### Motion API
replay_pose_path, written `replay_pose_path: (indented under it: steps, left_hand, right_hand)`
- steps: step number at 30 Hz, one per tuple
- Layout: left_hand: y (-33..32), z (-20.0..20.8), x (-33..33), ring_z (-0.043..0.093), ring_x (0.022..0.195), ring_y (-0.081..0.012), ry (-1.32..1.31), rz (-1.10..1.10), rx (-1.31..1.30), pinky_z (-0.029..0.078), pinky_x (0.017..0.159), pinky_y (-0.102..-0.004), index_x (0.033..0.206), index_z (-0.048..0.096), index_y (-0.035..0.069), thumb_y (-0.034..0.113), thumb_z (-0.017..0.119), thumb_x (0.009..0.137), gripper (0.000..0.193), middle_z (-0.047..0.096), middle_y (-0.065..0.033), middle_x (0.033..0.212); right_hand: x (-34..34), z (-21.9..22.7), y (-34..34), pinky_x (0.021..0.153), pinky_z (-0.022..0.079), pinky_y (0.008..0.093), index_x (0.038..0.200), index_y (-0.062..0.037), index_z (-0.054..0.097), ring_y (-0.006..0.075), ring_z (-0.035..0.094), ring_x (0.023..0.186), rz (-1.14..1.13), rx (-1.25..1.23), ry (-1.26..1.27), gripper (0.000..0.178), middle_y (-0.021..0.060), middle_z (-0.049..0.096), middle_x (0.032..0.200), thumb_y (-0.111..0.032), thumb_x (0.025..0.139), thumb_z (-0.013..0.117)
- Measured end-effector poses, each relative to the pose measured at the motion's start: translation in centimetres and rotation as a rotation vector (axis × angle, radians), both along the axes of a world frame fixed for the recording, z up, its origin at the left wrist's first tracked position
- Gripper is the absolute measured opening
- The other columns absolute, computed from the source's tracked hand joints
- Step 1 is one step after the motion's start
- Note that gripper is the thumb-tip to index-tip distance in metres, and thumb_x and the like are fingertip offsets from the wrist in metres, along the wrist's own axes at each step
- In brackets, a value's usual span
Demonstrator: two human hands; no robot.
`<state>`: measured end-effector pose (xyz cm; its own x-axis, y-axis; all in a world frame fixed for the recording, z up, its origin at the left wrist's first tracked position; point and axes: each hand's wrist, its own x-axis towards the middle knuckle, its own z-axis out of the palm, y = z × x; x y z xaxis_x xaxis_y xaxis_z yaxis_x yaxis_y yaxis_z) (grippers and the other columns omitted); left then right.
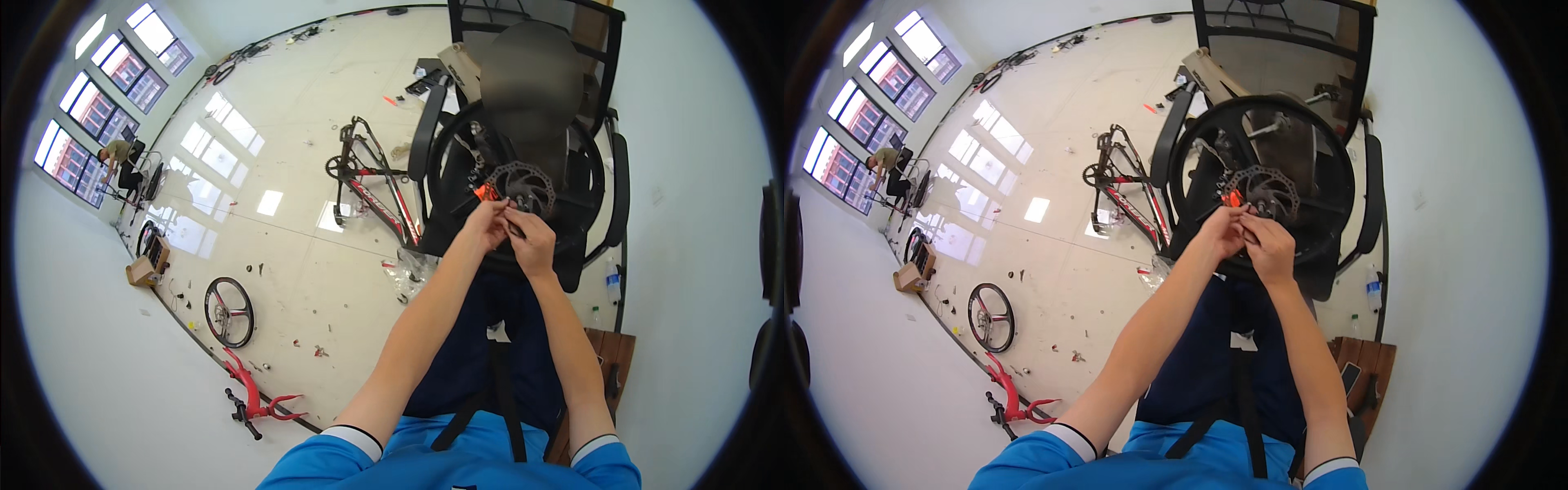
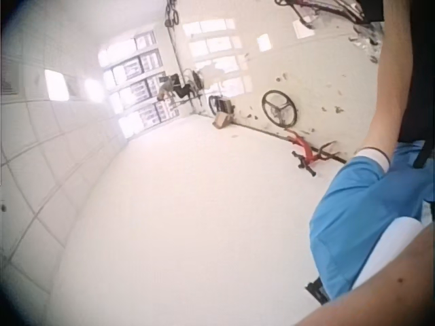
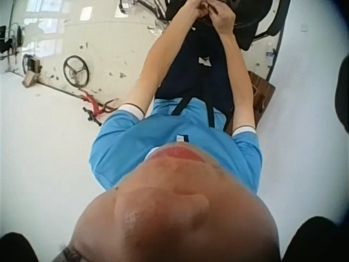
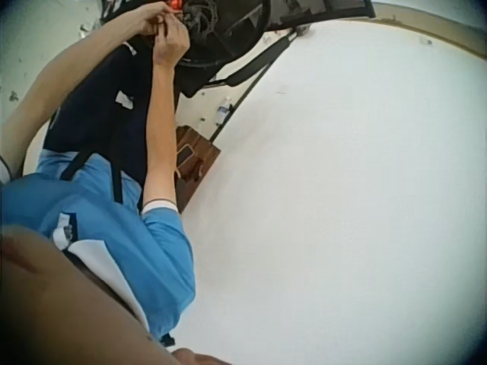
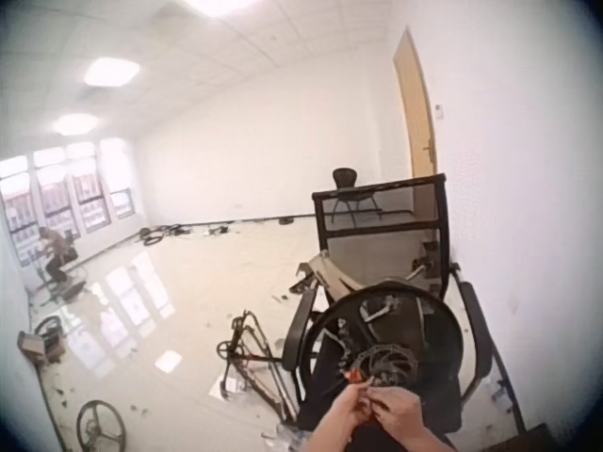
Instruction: The person is assembling a bicycle wheel hub. They are seated and manipulating small components, such as bearings and spacers, into the hub using their hands. The person carefully places each part into the hub, ensuring they fit correctly.
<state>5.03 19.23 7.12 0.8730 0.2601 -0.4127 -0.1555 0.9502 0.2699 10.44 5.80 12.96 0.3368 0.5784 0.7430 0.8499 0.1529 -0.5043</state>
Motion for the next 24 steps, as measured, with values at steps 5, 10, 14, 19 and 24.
replay_pose_path:
  steps: [5,10,14,19,24]
  left_hand:
    - [0.9,0.1,0.5,0.054,0.055,-0.0071,0.173,0.015,0.026,0.041,0.042,-0.0165,0.096,0.063,0.002,0.014,0.061,0.097,0.013,0.061,-0.0024,0.077]
    - [-0.9,3.2,0.6,0.06,0.067,-0.0116,0.352,0.074,0.228,0.048,0.061,-0.025,0.095,0.065,0.005,0.015,0.07,0.091,0.011,0.068,-0.0031,0.085]
    - [-1.4,2.3,0.7,0.056,0.062,-0.0098,0.241,0.178,0.141,0.045,0.057,-0.0213,0.093,0.064,0.004,0.019,0.066,0.092,0.015,0.065,-0.0029,0.081]
    - [-0.8,2.5,-0.1,0.043,0.05,-0.0047,0.19,0.113,-0.06,0.038,0.048,-0.0139,0.095,0.06,-0.002,0.002,0.051,0.091,0.011,0.059,-0.0034,0.079]
    - [-1.5,4.8,0.3,0.051,0.053,-0.0073,0.291,0.101,-0.02,0.035,0.042,-0.0123,0.092,0.061,-0.001,0.008,0.06,0.093,0.009,0.061,-0.0036,0.079]
  right_hand:
    - [-0.8,0.1,0.0,0.085,0.055,0.0359,0.103,-0.003,0.07,0.0315,0.069,0.097,0.04,-0.041,0.047,0.025,0.0156,0.07,0.104,0.003,0.079,0.067]
    - [0.6,-1.7,-0.5,0.081,0.056,0.034,0.109,-0.0027,0.069,0.0297,0.07,0.095,0.074,-0.042,0.09,0.027,0.0147,0.071,0.103,0.003,0.083,0.064]
    - [0.2,-1.6,-0.4,0.077,0.057,0.0336,0.106,-0.0024,0.069,0.0288,0.07,0.089,0.064,-0.046,0.128,0.023,0.0132,0.071,0.099,0.001,0.083,0.065]
    - [0.7,-1.6,0.3,0.073,0.056,0.0325,0.096,-0.0001,0.068,0.0282,0.071,0.083,0.052,-0.029,0.036,0.017,0.0137,0.071,0.093,0.003,0.08,0.067]
    - [0.8,-1.7,0.4,0.067,0.055,0.0347,0.091,-0.0028,0.067,0.0296,0.068,0.077,-0.019,-0.07,-0.023,0.015,0.0115,0.069,0.087,0.001,0.076,0.07]
